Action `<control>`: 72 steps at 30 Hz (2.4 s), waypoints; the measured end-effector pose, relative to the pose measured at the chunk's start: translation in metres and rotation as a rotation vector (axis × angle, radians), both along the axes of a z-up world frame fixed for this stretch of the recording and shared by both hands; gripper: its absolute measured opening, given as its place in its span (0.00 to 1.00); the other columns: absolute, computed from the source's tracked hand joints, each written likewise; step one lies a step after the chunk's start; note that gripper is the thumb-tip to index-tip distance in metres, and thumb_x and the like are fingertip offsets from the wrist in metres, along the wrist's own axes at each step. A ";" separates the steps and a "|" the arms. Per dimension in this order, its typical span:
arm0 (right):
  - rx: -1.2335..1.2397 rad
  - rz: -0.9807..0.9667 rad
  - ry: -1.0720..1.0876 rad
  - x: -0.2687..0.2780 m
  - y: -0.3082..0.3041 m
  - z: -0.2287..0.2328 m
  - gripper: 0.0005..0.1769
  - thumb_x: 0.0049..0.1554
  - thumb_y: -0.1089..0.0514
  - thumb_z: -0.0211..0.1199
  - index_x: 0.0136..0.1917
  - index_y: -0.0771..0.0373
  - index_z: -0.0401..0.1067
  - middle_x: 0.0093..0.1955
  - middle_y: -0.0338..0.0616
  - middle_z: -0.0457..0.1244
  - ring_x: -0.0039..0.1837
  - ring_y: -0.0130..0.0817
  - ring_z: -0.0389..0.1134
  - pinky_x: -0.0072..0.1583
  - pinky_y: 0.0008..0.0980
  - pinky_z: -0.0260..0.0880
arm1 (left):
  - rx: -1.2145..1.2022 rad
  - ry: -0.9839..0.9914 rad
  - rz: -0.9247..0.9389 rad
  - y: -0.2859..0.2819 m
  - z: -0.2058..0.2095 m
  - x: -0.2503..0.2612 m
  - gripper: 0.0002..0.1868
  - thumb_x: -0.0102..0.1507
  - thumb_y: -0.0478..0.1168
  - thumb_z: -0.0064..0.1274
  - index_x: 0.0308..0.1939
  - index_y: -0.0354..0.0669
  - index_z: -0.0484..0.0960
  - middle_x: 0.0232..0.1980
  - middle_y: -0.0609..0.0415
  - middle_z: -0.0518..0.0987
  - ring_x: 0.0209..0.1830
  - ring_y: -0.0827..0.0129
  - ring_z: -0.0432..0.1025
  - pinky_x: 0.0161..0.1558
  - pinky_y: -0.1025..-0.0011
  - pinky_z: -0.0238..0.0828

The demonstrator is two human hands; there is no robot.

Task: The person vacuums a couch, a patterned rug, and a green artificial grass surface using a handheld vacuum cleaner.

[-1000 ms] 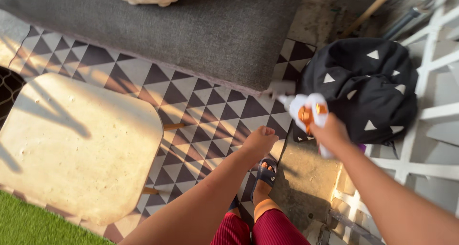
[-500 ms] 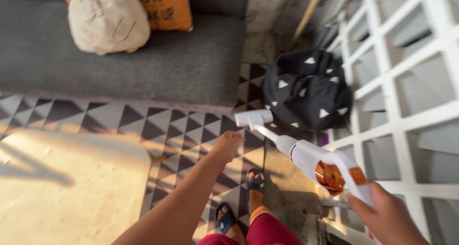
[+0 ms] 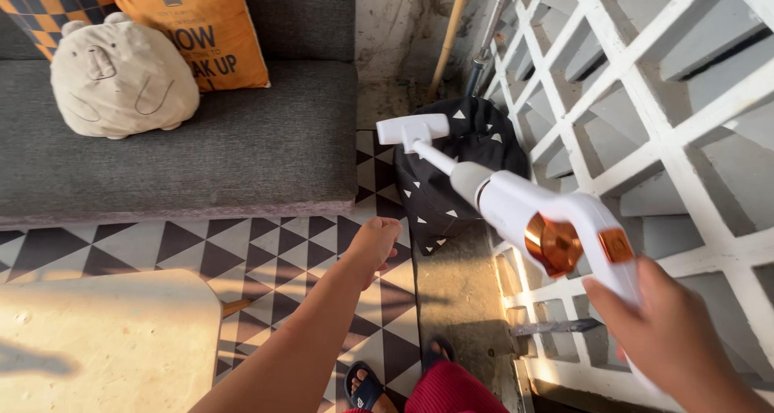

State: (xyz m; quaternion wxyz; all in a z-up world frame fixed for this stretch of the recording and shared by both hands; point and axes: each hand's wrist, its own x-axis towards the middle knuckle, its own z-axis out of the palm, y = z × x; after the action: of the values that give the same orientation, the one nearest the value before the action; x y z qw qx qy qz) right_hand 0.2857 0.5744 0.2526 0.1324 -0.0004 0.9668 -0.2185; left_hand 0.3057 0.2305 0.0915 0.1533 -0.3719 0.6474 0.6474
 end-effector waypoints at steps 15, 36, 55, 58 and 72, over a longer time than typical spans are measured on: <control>0.003 0.037 -0.121 -0.035 -0.012 -0.025 0.25 0.56 0.45 0.62 0.54 0.70 0.70 0.31 0.54 0.67 0.27 0.45 0.70 0.35 0.45 0.72 | -0.004 -0.030 0.146 0.029 -0.013 0.027 0.18 0.65 0.50 0.47 0.57 0.53 0.77 0.46 0.61 0.73 0.45 0.70 0.70 0.47 0.64 0.68; -0.036 0.159 -0.251 0.000 0.131 -0.010 0.23 0.58 0.47 0.67 0.57 0.67 0.69 0.29 0.52 0.65 0.25 0.39 0.68 0.31 0.41 0.70 | 0.056 -0.053 0.236 0.173 -0.014 0.048 0.19 0.66 0.50 0.46 0.60 0.57 0.77 0.52 0.63 0.74 0.49 0.71 0.69 0.43 0.69 0.67; -0.239 0.424 -0.084 0.008 0.092 -0.022 0.23 0.55 0.46 0.69 0.54 0.65 0.73 0.27 0.49 0.65 0.24 0.37 0.65 0.29 0.39 0.67 | 0.038 -0.048 0.431 0.177 -0.025 0.129 0.20 0.66 0.50 0.46 0.62 0.54 0.77 0.52 0.61 0.76 0.45 0.73 0.71 0.43 0.68 0.68; -0.238 0.539 0.002 0.000 0.047 -0.019 0.22 0.55 0.44 0.69 0.49 0.66 0.73 0.26 0.48 0.66 0.24 0.37 0.67 0.31 0.38 0.68 | 0.025 -0.049 0.535 0.163 -0.029 0.166 0.20 0.66 0.50 0.47 0.60 0.54 0.78 0.51 0.61 0.76 0.44 0.73 0.71 0.42 0.68 0.68; -0.232 0.814 0.237 -0.015 -0.225 -0.071 0.27 0.60 0.46 0.65 0.51 0.76 0.69 0.37 0.62 0.69 0.33 0.48 0.73 0.39 0.43 0.75 | 0.049 -0.030 0.892 0.069 -0.029 0.307 0.19 0.65 0.49 0.48 0.59 0.53 0.77 0.47 0.60 0.76 0.43 0.72 0.70 0.40 0.69 0.66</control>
State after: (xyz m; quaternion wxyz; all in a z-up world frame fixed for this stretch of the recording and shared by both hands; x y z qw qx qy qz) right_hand 0.2707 0.3499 0.1814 0.0952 -0.4214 0.8654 -0.2539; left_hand 0.6124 0.2996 0.0628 -0.1225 -0.6204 0.4058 0.6599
